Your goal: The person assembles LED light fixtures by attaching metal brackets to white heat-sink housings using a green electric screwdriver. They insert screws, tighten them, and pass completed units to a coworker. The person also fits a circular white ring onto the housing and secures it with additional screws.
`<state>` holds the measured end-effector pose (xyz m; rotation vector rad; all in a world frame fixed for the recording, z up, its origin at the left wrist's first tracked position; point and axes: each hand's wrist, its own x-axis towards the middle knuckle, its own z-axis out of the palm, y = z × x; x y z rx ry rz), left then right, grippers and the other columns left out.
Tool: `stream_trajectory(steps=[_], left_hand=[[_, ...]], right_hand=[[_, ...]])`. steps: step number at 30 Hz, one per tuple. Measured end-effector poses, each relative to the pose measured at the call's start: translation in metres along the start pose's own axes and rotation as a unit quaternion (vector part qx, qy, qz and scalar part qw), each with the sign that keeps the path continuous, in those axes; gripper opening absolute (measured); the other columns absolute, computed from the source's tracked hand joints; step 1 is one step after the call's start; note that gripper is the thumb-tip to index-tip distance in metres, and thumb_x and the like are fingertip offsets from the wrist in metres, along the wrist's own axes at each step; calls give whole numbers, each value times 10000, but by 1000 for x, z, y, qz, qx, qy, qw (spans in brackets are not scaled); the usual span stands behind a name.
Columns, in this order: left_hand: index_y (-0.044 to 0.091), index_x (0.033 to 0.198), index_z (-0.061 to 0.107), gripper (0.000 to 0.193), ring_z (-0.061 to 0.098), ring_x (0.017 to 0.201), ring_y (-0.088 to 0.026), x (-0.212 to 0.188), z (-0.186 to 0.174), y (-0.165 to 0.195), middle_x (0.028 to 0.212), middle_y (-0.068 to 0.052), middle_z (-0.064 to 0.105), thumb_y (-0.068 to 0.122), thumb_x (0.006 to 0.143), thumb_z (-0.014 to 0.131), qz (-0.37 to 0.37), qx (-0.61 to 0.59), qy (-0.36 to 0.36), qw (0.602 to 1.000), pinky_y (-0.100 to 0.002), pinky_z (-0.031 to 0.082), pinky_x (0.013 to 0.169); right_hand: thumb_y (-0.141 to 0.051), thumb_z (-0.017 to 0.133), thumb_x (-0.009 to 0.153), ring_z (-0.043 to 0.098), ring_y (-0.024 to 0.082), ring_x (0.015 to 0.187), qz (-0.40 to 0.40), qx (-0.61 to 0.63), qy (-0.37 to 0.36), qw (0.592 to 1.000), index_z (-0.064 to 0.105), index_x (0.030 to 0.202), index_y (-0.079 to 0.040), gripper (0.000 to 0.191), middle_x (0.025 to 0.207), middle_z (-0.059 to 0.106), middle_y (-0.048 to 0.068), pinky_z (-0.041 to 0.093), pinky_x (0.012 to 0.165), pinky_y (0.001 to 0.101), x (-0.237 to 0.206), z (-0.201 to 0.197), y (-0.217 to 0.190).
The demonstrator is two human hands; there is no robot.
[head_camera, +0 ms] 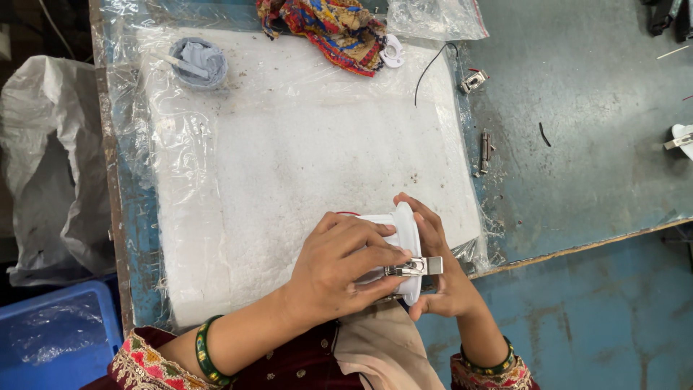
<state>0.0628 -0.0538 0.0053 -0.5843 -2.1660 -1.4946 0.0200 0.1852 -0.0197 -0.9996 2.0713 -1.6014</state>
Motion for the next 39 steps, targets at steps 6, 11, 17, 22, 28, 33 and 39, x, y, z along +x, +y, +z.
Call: stream_trajectory(steps=[6,11,17,22,28,33,39], left_hand=[[169,1026,738,311,720,1070,-173,1,-4,-5,921,27,674,192,756,892,8,2,8,1000,-377,480,903],[166,966,729,263,737,1043,-163,2,-9,-10,949,55,733,169,751,881,16,13,14,1000,-349,482,898],[151,967,748,292,729,1013,-163,1,-12,-15,895,42,712,176,713,892,18,22,13,1000,-345,474,875],[137,985,752,306,723,1007,-168,1,-11,-18,914,32,722,175,716,893,28,24,18,999,-337,475,867],[145,992,747,299,729,1028,-171,2,-9,-17,918,34,709,169,730,889,35,11,12,999,-344,469,872],[156,1015,747,296,723,1056,-174,2,-6,-13,931,30,706,159,756,889,27,2,15,1000,-345,450,871],[167,1033,749,311,723,1063,-176,0,-3,-12,915,29,694,171,757,893,17,3,10,1000,-346,442,852]], right_hand=[[-747,718,822,233,421,1666,-4,53,17,998,253,1694,-228,1116,1764,159,205,255,1349,571,-2,-3,5],[-269,724,976,702,213,991,104,-268,334,898,701,1295,-65,379,1219,744,122,572,930,326,-15,-57,34],[-141,731,968,738,132,841,161,-247,431,853,750,1123,-57,177,990,739,66,569,761,243,-9,-114,78],[-169,776,895,678,179,695,195,-362,402,818,800,1025,-98,151,896,709,92,514,638,311,10,-100,84],[-302,829,863,669,218,706,212,-411,420,781,809,971,-106,225,871,700,85,520,672,353,28,-94,78],[-318,835,864,658,238,710,232,-417,425,769,814,967,-143,204,890,694,69,504,666,373,30,-94,76],[-298,840,859,631,225,674,229,-418,430,767,819,962,-148,183,873,689,52,482,656,370,28,-97,84]])
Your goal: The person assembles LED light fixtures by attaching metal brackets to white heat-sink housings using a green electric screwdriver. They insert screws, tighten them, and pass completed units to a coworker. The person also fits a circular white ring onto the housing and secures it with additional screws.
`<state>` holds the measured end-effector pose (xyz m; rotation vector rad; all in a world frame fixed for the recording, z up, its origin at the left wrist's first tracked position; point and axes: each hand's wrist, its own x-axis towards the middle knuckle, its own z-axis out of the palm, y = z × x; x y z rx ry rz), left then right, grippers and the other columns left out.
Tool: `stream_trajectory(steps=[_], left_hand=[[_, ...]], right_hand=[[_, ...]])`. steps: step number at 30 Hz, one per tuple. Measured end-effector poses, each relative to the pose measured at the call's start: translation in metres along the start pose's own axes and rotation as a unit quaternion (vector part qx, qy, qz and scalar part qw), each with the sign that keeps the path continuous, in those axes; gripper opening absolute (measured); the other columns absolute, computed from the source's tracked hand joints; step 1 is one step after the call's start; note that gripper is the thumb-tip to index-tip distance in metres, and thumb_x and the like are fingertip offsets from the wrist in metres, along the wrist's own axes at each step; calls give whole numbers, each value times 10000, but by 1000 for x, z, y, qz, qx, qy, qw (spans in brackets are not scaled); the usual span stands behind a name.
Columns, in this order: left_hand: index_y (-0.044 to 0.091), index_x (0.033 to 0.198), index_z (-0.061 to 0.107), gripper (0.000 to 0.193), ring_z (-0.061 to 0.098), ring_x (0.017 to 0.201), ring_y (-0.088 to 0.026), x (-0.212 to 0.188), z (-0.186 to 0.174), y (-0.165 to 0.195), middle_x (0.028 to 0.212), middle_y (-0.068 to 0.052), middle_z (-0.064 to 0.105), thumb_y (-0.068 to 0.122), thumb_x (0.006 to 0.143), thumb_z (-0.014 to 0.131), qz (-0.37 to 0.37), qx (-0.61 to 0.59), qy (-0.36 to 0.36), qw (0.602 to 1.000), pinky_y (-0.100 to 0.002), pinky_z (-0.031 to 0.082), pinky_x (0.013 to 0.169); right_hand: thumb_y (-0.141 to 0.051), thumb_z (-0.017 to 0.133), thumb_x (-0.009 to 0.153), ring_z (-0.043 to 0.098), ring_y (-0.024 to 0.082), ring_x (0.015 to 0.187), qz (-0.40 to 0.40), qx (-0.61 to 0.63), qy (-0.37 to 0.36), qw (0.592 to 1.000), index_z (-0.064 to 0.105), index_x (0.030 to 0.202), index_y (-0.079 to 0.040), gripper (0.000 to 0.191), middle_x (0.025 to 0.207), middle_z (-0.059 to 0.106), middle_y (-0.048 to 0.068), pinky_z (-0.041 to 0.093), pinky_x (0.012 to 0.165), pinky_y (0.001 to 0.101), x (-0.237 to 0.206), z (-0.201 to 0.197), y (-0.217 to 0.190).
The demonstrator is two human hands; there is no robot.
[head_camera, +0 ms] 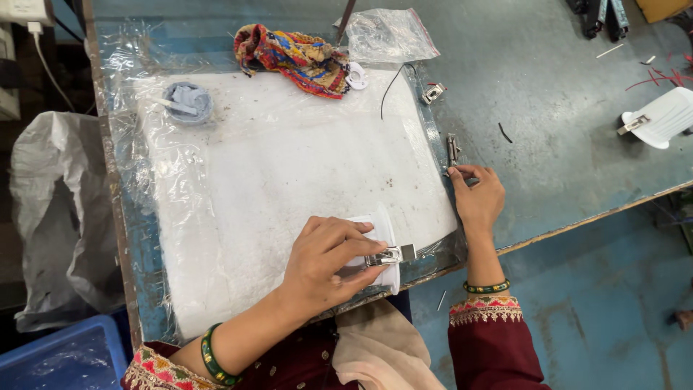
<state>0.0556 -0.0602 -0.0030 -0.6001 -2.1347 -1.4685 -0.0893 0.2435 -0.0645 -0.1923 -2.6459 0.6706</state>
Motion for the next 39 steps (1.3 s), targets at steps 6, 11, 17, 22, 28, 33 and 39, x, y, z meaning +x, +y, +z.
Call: stream_trajectory(steps=[6,11,17,22,28,33,39], left_hand=[[166,1030,747,307,723,1063,-175,0,2,-1,924,28,698,180,760,894,4,3,6,1000,-349,450,863],[165,1017,747,306,725,1055,-173,0,3,-3,926,23,699,184,753,899,6,7,14,1000,-345,459,852],[159,1006,751,301,730,1043,-172,-1,5,-7,918,22,693,181,747,904,8,7,15,1000,-342,459,833],[155,998,753,301,731,1035,-173,0,5,-8,913,18,697,177,741,907,10,7,16,1000,-345,453,811],[145,991,746,310,725,1042,-183,-1,0,-11,942,13,712,159,724,901,20,16,13,1000,-346,458,840],[141,978,747,322,722,1012,-175,0,-4,-15,946,20,728,140,699,908,26,22,14,999,-325,454,843],[138,982,750,325,731,1004,-167,-2,-5,-16,934,35,732,126,701,911,18,26,19,999,-317,447,854]], right_hand=[[-224,850,862,602,189,681,-27,58,-2,998,788,999,-101,194,885,681,64,482,645,333,-1,8,16],[-173,835,859,596,152,677,-47,87,-18,995,792,1036,-97,197,934,665,89,496,658,305,0,7,27],[-110,819,859,616,167,659,-36,85,-9,996,790,982,-64,135,929,666,108,499,632,304,-1,12,27],[-98,784,859,693,128,718,-6,212,-8,977,746,953,-60,108,920,755,57,537,654,256,-4,19,17],[-102,812,888,690,156,699,-96,129,-12,987,767,977,-43,116,911,711,85,513,648,279,-1,20,13],[-86,754,914,689,151,732,-73,172,-10,982,780,1051,-91,139,951,715,74,517,643,280,-1,4,16],[-158,787,886,653,201,705,-124,79,-56,988,796,1067,-127,184,947,702,80,523,679,322,-5,3,7]])
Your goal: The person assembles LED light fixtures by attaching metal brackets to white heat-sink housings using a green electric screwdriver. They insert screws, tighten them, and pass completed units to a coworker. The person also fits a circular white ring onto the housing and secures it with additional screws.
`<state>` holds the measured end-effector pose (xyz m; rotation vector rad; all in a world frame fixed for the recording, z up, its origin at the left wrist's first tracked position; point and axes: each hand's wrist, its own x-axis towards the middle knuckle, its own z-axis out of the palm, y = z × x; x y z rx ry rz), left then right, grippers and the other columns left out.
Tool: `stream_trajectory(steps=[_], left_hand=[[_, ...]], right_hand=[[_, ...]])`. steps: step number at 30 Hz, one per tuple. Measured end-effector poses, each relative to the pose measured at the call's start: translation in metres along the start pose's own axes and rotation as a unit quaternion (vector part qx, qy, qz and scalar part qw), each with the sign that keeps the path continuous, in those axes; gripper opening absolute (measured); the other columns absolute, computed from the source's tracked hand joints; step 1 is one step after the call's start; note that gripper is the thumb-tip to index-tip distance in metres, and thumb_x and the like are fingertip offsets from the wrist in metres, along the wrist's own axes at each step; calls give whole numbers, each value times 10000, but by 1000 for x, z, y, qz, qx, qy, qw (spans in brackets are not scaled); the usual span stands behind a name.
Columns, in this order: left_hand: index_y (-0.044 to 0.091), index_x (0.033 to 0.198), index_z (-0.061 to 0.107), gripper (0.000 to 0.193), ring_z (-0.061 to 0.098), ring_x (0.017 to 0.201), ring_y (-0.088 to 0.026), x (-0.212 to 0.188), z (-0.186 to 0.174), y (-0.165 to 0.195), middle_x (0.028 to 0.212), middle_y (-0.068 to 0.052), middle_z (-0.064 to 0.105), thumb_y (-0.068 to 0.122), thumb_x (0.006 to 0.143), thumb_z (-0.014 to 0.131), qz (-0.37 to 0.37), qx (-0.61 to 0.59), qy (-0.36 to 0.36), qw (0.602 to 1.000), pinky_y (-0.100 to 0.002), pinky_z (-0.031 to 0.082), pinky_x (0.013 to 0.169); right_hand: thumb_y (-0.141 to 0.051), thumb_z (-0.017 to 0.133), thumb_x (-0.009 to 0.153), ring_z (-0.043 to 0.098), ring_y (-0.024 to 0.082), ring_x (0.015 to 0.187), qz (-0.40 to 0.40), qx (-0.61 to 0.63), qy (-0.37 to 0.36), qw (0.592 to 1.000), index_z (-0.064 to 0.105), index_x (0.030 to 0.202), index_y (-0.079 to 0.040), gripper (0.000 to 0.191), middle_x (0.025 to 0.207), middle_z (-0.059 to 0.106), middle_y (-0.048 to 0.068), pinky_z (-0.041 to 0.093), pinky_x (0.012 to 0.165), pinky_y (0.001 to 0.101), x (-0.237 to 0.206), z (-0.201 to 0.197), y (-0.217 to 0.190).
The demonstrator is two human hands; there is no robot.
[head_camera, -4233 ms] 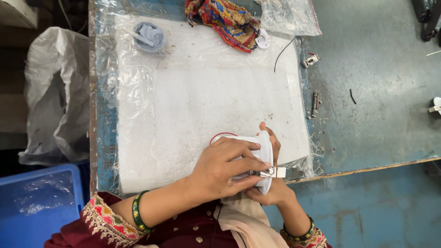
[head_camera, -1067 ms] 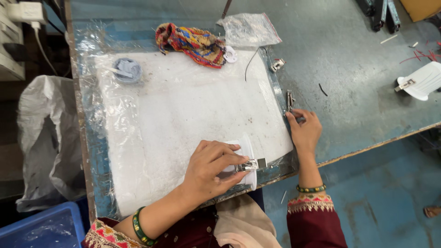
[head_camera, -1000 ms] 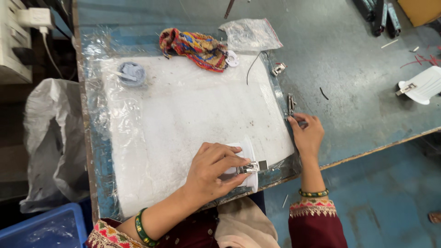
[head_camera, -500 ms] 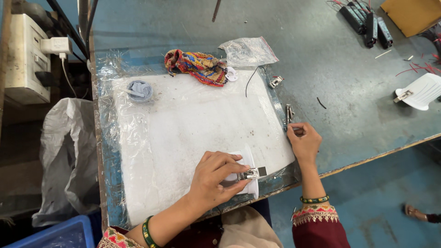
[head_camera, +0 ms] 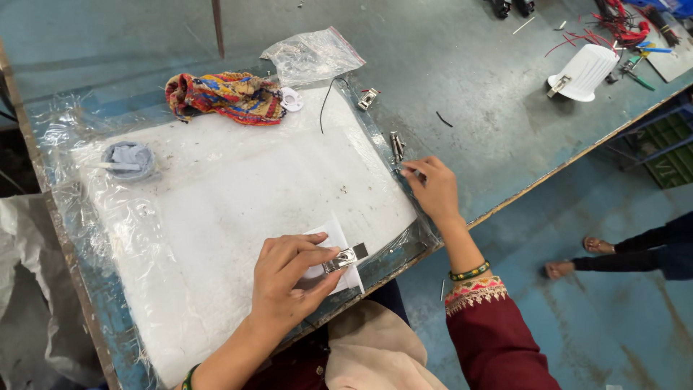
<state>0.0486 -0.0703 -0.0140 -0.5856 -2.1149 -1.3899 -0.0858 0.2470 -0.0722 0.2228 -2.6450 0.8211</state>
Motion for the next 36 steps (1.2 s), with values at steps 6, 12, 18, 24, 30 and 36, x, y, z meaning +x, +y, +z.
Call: stream_trajectory(steps=[6,12,18,24,30,36], left_hand=[[120,967,747,347,722,1009,-209,0,-2,-10,949,-7,722,99,655,899,8,15,6,1000,-332,464,858],[94,984,758,364,709,1033,-213,-6,-12,-17,946,-47,710,56,643,879,-31,28,-20,999,-333,476,870],[96,960,765,356,718,1057,-202,-9,-15,-27,912,-42,731,54,630,891,-76,58,-69,993,-333,470,910],[94,974,761,356,708,1050,-211,-12,-14,-24,946,-48,717,50,642,881,-49,34,-37,998,-342,475,889],[112,970,748,351,707,1001,-244,-7,4,-20,958,-45,699,92,653,897,8,-2,13,1000,-366,521,859],[142,978,752,330,718,1018,-203,-3,10,-10,963,-17,704,141,687,909,13,-8,4,1000,-353,457,821]], right_hand=[[-235,785,860,680,288,861,-45,-80,25,995,794,971,-161,134,1007,681,69,548,742,398,10,28,-2],[-219,730,868,690,287,868,2,-62,6,998,751,949,-168,98,1049,662,41,555,734,407,17,50,-10],[-135,778,801,663,133,691,15,103,58,993,718,914,-77,140,1011,703,43,558,657,294,25,52,-8],[-94,698,947,552,54,738,79,330,26,940,712,1176,-36,237,966,659,28,483,650,231,28,63,8],[-80,629,994,740,146,873,46,397,-44,916,703,1123,-5,166,1054,717,74,592,662,264,51,70,-19],[-67,673,1002,757,178,878,-22,452,-62,890,731,1119,35,165,1002,745,99,575,666,265,90,85,-88]])
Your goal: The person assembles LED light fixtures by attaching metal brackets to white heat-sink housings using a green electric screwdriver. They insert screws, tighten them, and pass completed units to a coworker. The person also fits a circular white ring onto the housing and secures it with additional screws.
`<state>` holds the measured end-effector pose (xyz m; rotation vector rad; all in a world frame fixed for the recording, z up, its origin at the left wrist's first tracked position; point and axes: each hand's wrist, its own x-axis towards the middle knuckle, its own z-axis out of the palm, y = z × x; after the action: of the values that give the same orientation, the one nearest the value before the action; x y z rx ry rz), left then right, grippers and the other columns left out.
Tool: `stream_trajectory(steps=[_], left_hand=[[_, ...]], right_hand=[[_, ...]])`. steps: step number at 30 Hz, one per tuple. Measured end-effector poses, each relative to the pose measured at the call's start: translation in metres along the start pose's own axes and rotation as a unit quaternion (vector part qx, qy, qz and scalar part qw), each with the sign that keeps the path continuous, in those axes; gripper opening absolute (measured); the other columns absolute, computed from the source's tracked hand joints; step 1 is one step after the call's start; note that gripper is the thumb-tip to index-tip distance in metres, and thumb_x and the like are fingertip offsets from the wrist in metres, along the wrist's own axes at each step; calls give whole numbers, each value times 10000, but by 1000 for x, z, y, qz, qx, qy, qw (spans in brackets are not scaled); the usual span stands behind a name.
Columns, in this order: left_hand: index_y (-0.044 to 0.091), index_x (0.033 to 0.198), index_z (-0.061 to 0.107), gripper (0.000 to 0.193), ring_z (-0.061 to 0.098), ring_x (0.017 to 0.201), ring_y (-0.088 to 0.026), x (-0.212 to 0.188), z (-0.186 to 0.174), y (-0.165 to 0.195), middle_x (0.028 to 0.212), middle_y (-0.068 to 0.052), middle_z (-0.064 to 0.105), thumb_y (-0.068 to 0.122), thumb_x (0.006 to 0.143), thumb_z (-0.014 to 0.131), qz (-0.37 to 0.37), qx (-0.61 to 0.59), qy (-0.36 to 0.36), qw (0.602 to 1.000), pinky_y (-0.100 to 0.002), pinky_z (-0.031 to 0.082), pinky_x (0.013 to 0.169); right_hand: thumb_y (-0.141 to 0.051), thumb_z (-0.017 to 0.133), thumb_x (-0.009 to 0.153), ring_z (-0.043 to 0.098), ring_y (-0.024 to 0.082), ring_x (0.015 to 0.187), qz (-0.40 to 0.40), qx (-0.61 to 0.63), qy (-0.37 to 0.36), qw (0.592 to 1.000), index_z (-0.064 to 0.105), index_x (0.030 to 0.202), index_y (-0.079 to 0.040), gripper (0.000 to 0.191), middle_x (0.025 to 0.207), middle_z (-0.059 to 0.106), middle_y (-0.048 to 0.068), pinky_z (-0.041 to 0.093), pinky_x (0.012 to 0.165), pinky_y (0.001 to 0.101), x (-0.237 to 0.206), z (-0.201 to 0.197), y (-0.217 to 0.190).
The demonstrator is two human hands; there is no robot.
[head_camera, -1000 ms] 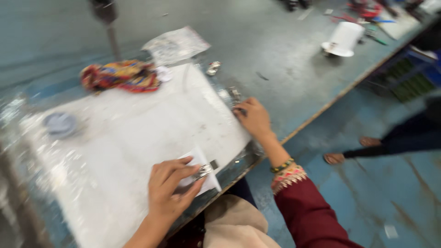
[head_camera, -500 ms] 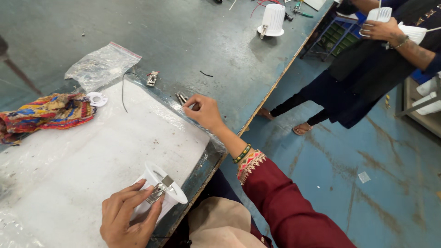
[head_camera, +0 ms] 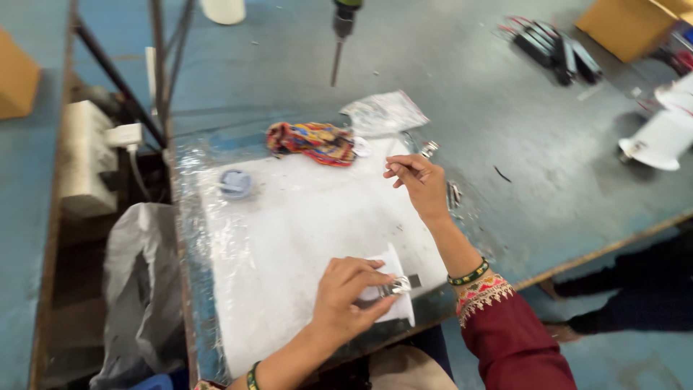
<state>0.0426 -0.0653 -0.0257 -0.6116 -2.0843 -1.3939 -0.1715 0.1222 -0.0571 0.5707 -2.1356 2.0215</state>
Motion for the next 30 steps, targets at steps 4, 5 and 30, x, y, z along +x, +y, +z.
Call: stream_trajectory(steps=[4,5,30], left_hand=[[150,993,739,311,719,1046,-190,1,3,3,968,4,714,159,730,906,7,-9,1,1000,-347,459,846],[151,997,734,308,719,1055,-189,1,3,3,979,11,723,162,741,906,12,-9,1,1000,-347,462,854],[157,1007,758,304,710,1043,-183,-1,8,6,963,4,703,183,743,907,-8,-15,-7,1000,-355,463,858]], right_hand=[[-68,721,960,771,180,782,-14,-19,7,1000,728,1071,51,163,910,766,100,574,610,253,40,35,-8],[-74,720,959,770,179,767,-14,-4,6,1000,721,1073,52,170,907,769,102,572,601,248,51,42,-8],[-76,706,971,768,124,861,-122,-127,-60,983,689,1212,14,257,1013,790,91,600,701,233,46,82,-34]])
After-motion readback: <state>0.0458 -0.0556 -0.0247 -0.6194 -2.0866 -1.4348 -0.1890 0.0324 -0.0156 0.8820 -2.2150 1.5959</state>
